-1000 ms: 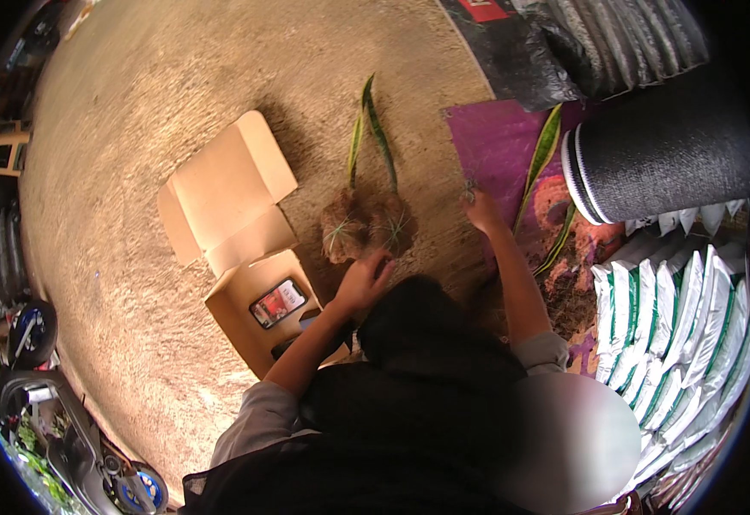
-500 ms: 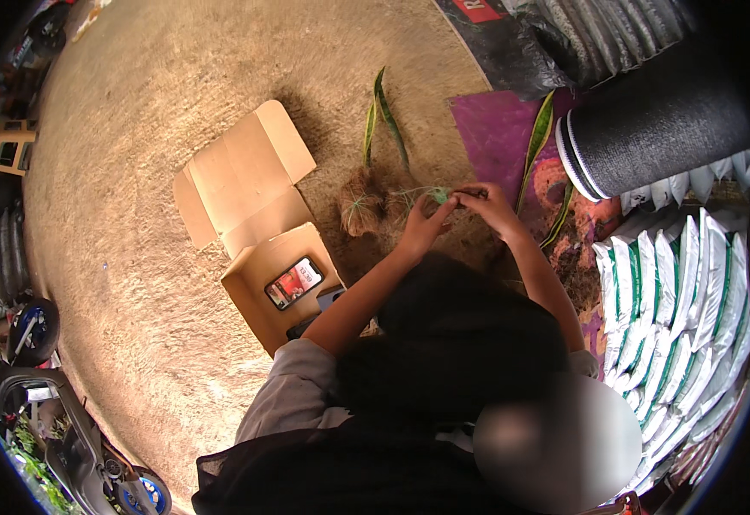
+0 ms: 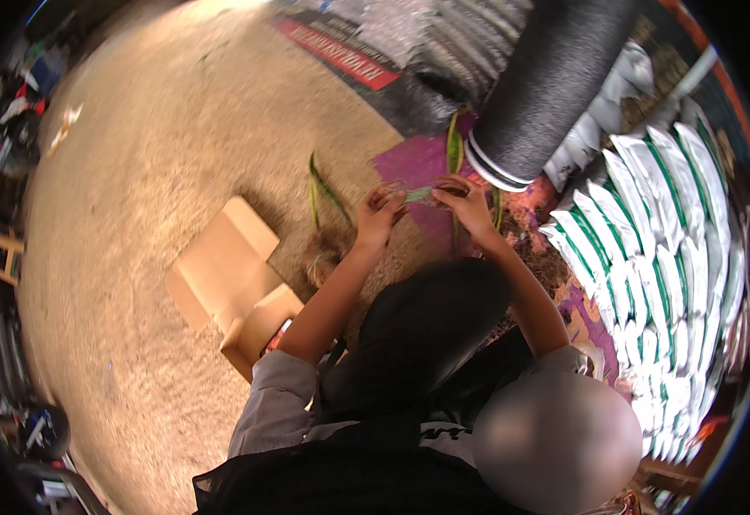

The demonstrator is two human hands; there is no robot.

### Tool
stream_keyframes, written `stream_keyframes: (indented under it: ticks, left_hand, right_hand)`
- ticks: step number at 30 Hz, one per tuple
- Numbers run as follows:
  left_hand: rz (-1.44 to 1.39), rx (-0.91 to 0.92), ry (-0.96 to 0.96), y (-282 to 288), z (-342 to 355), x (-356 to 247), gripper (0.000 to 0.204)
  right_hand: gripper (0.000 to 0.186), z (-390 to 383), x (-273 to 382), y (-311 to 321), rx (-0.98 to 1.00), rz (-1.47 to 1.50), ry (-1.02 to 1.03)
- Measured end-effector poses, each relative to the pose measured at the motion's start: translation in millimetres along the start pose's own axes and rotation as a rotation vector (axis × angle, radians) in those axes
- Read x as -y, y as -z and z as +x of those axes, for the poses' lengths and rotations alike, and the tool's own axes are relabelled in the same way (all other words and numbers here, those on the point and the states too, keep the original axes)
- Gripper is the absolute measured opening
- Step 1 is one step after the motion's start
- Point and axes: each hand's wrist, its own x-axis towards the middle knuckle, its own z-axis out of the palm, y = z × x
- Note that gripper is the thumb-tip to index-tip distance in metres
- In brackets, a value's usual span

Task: The person sits on the floor and wraps a plant's root ball with coir fiber, securing it with green plastic ties. They repeat this process for multiple plants, placing the finished units into a cardboard box.

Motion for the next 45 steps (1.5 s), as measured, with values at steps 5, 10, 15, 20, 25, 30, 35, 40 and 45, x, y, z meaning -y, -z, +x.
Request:
stream_keyframes:
  ticks: [5,10,15,20,25,30,35,40,45]
  left_hand:
    - [-0.086,0.083,0.019,-39.8,12.1,-9.7,0.027]
    - [-0.144,0.190,0.021,-74.9,27.0,-5.3,0.033]
    - [-0.175,0.317,0.134,-121.7,44.5,13.7,0.030]
    - [-0.080,0.499,0.134,-187.5,38.0,34.8,0.039]
    - [0.085,0.871,0.224,-263.1,-16.9,51.6,0.051]
    - [0.296,1.290,0.088,-299.6,-64.8,78.7,0.054]
    - [0.375,1.376,0.075,-311.7,-105.0,90.7,0.056]
    - [0.517,1.342,0.002,-290.0,-98.6,99.9,0.053]
    - [0.554,1.194,0.218,-266.0,-83.9,107.0,0.046]
  right_hand:
    - [0.025,-13.9,30.6,31.1,-0.145,0.131,0.043]
    - [0.023,-37.8,62.9,59.8,-0.329,0.173,0.009]
    - [0.021,-73.5,86.0,100.0,-0.556,0.194,0.004]
    - [0.022,-132.1,97.6,141.3,-0.723,0.145,0.098]
    - [0.026,-208.7,112.5,164.1,-1.041,-0.065,0.135]
    - [0.036,-271.5,118.3,177.2,-1.034,0.055,0.130]
    - [0.034,-287.7,86.1,197.4,-0.860,-0.022,0.172]
    - [0.015,-276.7,86.0,192.6,-0.801,-0.048,0.231]
    - [0.013,-272.1,70.8,199.9,-0.842,-0.007,0.216]
